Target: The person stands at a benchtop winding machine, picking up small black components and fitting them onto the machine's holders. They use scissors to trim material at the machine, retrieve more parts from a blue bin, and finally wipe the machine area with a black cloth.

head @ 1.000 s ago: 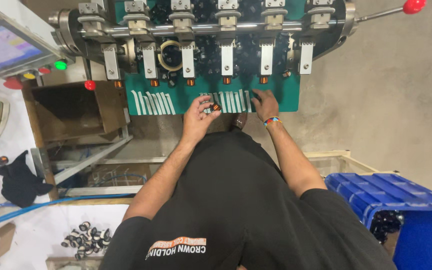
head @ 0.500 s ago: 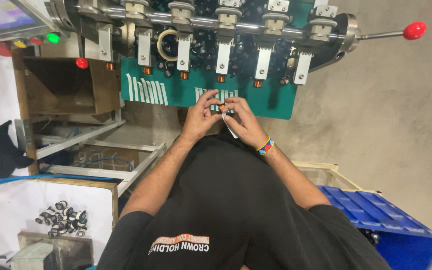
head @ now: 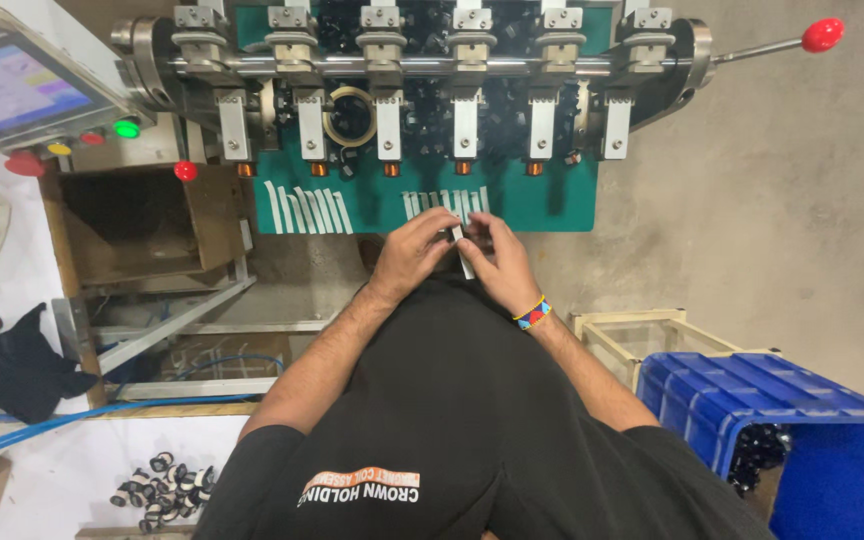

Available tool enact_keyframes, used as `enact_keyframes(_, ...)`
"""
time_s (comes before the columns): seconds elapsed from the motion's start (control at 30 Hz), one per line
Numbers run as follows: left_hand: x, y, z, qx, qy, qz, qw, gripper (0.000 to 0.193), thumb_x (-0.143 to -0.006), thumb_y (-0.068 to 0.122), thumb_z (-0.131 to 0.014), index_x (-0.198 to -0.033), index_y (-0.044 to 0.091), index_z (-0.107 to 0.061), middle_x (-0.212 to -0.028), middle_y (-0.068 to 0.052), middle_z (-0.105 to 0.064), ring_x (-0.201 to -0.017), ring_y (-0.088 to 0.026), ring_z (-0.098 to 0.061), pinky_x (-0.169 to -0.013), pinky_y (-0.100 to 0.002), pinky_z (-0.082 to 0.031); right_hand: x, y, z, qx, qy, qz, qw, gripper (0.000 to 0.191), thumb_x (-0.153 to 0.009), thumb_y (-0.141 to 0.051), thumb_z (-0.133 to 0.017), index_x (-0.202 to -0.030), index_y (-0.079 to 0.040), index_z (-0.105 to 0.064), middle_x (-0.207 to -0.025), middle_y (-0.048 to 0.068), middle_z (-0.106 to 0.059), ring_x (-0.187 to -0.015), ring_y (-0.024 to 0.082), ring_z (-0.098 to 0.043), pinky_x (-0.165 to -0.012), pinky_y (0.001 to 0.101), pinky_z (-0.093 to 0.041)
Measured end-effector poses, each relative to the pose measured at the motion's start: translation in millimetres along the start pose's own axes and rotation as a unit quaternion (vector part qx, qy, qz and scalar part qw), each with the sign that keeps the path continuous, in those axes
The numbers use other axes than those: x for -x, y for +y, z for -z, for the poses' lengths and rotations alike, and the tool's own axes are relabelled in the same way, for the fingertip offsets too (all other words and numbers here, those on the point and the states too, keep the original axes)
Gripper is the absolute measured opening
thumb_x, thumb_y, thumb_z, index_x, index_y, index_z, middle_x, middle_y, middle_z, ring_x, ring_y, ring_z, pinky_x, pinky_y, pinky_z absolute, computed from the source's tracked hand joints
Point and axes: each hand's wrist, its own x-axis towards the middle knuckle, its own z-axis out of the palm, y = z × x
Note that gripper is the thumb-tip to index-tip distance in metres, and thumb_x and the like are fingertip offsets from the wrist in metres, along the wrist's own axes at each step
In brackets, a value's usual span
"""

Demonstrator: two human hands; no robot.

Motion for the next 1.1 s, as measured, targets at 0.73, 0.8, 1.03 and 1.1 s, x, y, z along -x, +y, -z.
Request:
enact_keyframes(0.73, -3.0, -36.9, 55.1, 0.393, -0.248, 0.295, 0.835, 0.042, -0.098, -0.002, -0.063, -0.140, 0.001, -0.058, -0.115, 0.000, -0.071, -0.074, 0.000, -0.054, -0.059, -0.017, -0.041, 7.1, -71.8, -43.2, 0.312, 0.191, 0.152, 0.918, 0.005, -0.092, -0.010, -0.075, -0.096, -0.007, -0.072, -0.090, 0.008, -0.064, -0.088, 0.030, -0.064, -0.078, 0.0440, -0.049)
enact_keyframes(0.8, -4.5, -35.1, 45.7, 0.372, -0.221, 0.242, 0.869, 0.044, -0.097, -0.005, -0.062, -0.140, 0.001, -0.057, -0.121, -0.002, -0.069, -0.094, -0.003, -0.060, -0.075, -0.019, -0.048, 12.1, -67.6, -40.9, 0.192, 0.234, 0.056, 0.951, 0.011, -0.093, -0.012, -0.076, -0.101, -0.006, -0.073, -0.090, 0.005, -0.068, -0.081, 0.021, -0.069, -0.072, 0.0359, -0.054)
enact_keyframes(1.03, -6.1, -30.3, 0.4, 0.229, -0.166, 0.160, 0.946, 0.040, -0.097, -0.006, -0.060, -0.137, -0.001, -0.058, -0.123, -0.007, -0.072, -0.119, -0.016, -0.068, -0.100, -0.029, -0.055, 26.6, -56.3, -12.5, -0.048, 0.133, 0.049, 0.989, 0.035, -0.093, -0.009, -0.073, -0.128, -0.005, -0.068, -0.094, 0.000, -0.063, -0.081, 0.005, -0.062, -0.070, 0.0238, -0.053)
enact_keyframes(1.1, -11.9, -31.6, -8.8, 0.236, -0.199, 0.187, 0.933, 0.039, -0.097, -0.005, -0.062, -0.136, -0.002, -0.060, -0.120, -0.008, -0.074, -0.116, -0.016, -0.070, -0.100, -0.030, -0.056, 25.5, -48.8, 7.9, 0.015, 0.077, 0.080, 0.994, 0.039, -0.091, -0.009, -0.077, -0.128, -0.004, -0.068, -0.089, 0.000, -0.060, -0.077, 0.006, -0.057, -0.067, 0.0241, -0.049)
